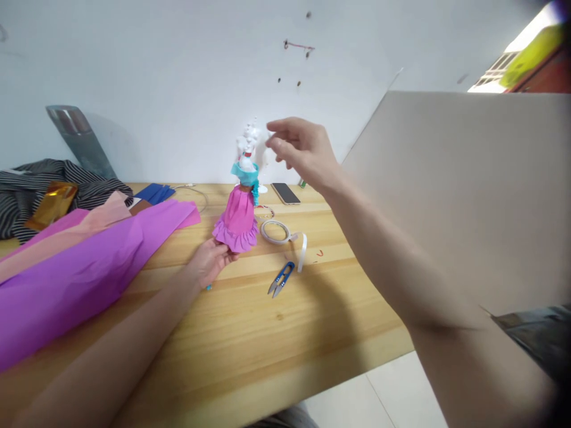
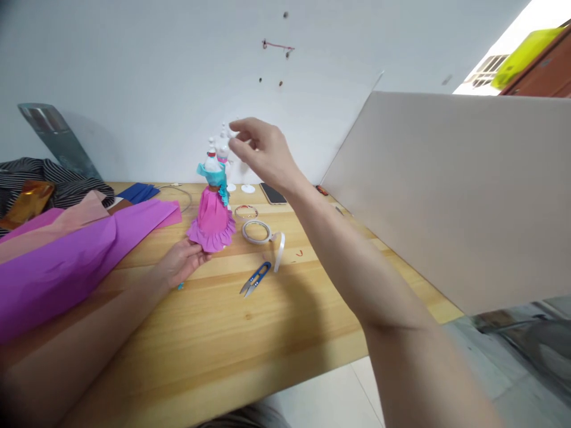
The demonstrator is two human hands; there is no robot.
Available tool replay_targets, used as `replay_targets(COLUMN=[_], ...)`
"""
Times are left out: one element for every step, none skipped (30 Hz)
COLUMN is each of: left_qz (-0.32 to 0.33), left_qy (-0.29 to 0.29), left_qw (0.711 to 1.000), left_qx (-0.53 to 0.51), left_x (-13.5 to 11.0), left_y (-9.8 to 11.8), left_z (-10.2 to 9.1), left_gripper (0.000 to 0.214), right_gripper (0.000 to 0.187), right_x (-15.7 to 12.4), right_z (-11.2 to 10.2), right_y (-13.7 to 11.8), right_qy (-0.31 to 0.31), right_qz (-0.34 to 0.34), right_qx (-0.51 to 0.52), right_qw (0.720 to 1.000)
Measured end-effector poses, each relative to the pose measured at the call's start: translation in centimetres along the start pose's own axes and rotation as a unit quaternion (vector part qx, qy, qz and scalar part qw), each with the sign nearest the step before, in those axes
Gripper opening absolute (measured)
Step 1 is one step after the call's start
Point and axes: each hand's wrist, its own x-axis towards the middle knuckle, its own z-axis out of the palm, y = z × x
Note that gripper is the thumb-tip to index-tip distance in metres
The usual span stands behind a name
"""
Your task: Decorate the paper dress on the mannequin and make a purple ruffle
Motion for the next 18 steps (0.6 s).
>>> replay_targets(left_qz=[0.0,-0.001,-0.002,-0.002,-0.003,-0.005,-0.005,-0.006,-0.006,-0.007,-0.008,-0.011,-0.016,-0.021,-0.026,-0.031,-0.036,-0.041], left_qy=[0.0,0.0,0.001,0.002,0.002,0.002,0.002,0.002,0.003,0.004,0.004,0.004,0.003,0.001,-0.002,-0.005,-0.008,-0.01], left_qw=[1.0,1.0,1.0,1.0,1.0,1.0,1.0,1.0,0.999,0.999,0.998,0.997,0.996,0.995,0.994,0.993,0.991,0.99], left_qx=[0.001,0.002,0.004,0.005,0.006,0.009,0.016,0.026,0.038,0.051,0.064,0.075,0.084,0.093,0.104,0.115,0.127,0.137], left_x=[0.0,-0.1,-0.1,-0.2,-0.3,-0.3,-0.4,-0.4,-0.5,-0.5,-0.5,-0.5,-0.5,-0.5,-0.6,-0.6,-0.7,-0.7], left_y=[0.0,0.0,0.1,0.1,0.1,0.2,0.2,0.2,0.3,0.3,0.3,0.3,0.3,0.3,0.3,0.2,0.2,0.2], left_z=[0.0,0.1,0.1,0.2,0.3,0.3,0.4,0.4,0.4,0.4,0.4,0.4,0.4,0.3,0.3,0.4,0.4,0.4], left_gripper=[0.031,0.032,0.032,0.032,0.031,0.03,0.028,0.026,0.024,0.022,0.021,0.02,0.019,0.018,0.016,0.015,0.014,0.013], right_gripper=[0.028,0.025,0.021,0.017,0.016,0.017,0.022,0.029,0.034,0.035,0.031,0.026,0.021,0.017,0.014,0.012,0.011,0.01], right_x=[-0.9,-2.0,-3.2,-4.6,-6.1,-7.7,-9.2,-10.7,-12.1,-13.3,-14.3,-15.1,-15.6,-16.0,-16.2,-16.3,-16.3,-16.3], right_z=[-0.7,-1.3,-1.9,-2.5,-2.8,-3.1,-3.2,-3.2,-3.1,-3.0,-3.0,-3.0,-3.1,-3.3,-3.5,-3.8,-4.0,-4.2], right_y=[0.4,1.0,1.5,2.2,2.9,3.6,4.4,5.1,5.8,6.5,7.1,7.6,8.1,8.5,8.8,9.2,9.5,9.7], right_qy=[0.007,-0.001,-0.033,-0.086,-0.16,-0.241,-0.286,-0.319,-0.34,-0.352,-0.344,-0.329,-0.317,-0.302,-0.287,-0.272,-0.256,-0.239], right_qz=[0.016,0.037,0.06,0.079,0.092,0.099,0.101,0.095,0.084,0.073,0.084,0.102,0.115,0.129,0.143,0.156,0.171,0.188], right_qx=[-0.01,-0.023,-0.034,-0.04,-0.042,-0.058,-0.081,-0.104,-0.124,-0.137,-0.141,-0.13,-0.123,-0.114,-0.102,-0.089,-0.073,-0.053], right_qw=[1.0,0.999,0.997,0.992,0.982,0.964,0.95,0.937,0.928,0.923,0.925,0.93,0.933,0.938,0.942,0.945,0.949,0.951])
